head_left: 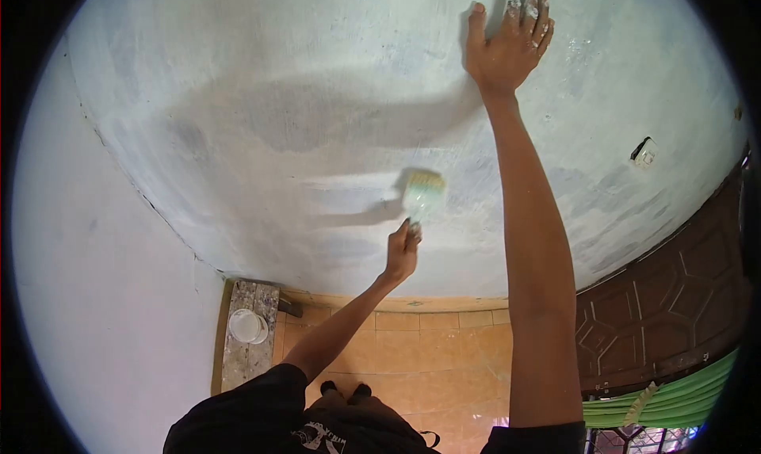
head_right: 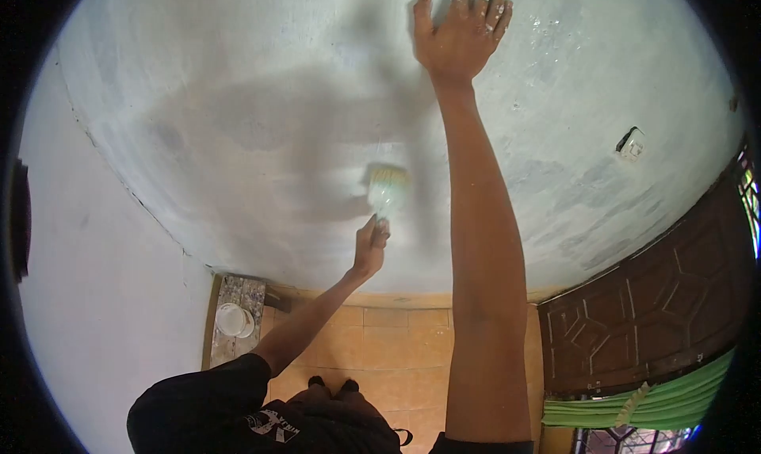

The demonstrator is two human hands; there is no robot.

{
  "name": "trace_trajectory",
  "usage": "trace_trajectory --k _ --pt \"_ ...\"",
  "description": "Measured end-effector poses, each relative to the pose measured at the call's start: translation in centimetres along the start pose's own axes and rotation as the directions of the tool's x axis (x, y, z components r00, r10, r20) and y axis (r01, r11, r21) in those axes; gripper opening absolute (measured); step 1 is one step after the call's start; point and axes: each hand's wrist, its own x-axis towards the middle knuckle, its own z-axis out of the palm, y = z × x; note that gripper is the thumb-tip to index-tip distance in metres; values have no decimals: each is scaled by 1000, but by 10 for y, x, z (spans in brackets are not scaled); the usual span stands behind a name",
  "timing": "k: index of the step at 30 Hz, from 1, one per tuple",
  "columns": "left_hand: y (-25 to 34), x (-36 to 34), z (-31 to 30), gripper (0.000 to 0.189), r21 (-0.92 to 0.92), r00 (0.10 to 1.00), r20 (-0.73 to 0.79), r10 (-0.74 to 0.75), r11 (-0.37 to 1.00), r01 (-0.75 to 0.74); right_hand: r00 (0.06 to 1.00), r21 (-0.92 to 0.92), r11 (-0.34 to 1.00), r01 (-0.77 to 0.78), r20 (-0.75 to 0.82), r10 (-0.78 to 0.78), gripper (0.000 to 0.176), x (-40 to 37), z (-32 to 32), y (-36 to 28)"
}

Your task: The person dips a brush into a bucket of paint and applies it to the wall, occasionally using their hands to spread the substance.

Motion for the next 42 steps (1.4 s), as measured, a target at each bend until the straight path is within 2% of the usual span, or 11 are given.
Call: trace_trajectory --k 1,4,10,12,15,18,24,27,30,38,42 --pt "10 6 9 20 -73 998 -4 61 995 -61 1000 -3 1000 2 0 -2 58 -1 0 0" --pt "59 44 33 11 147 996 7 86 985 -86 1000 -19 1000 9 -6 -9 58 -2 3 0" --pt "-15 20 28 13 -76 999 -31 32 997 -34 999 -34 999 18 -25 -19 57 -4 5 2" --pt "-16 -3 24 13 -116 992 -41 -116 987 111 1000 -30 1000 8 -28 -9 57 -6 7 3" --pt "6 -3 28 12 -184 993 -14 -116 977 111 999 -23 1000 14 -44 -15 57 -7 9 5" --pt "47 35 47 12 -85 999 -38 9 996 -12 999 0 1000 -12 -30 12 56 -6 7 3" --pt "21 68 56 15 42 955 -77 288 958 -285 1000 32 999 -9 10 9 62 -4 0 3" --pt "45 51 66 13 -19 979 -132 155 987 -159 979 185 981 50 187 -85 76 -8 -20 30" --pt "66 40 73 13 -17 985 -81 152 988 -154 986 208 967 146 50 -160 54 -29 -60 94" --pt "-7 18 56 14 -100 994 -95 -57 994 48 952 134 953 -272 185 245 51 -136 -159 248" --pt "14 6 70 20 223 985 -167 50 975 -12 922 66 958 -280 298 249 58 -146 -172 282"
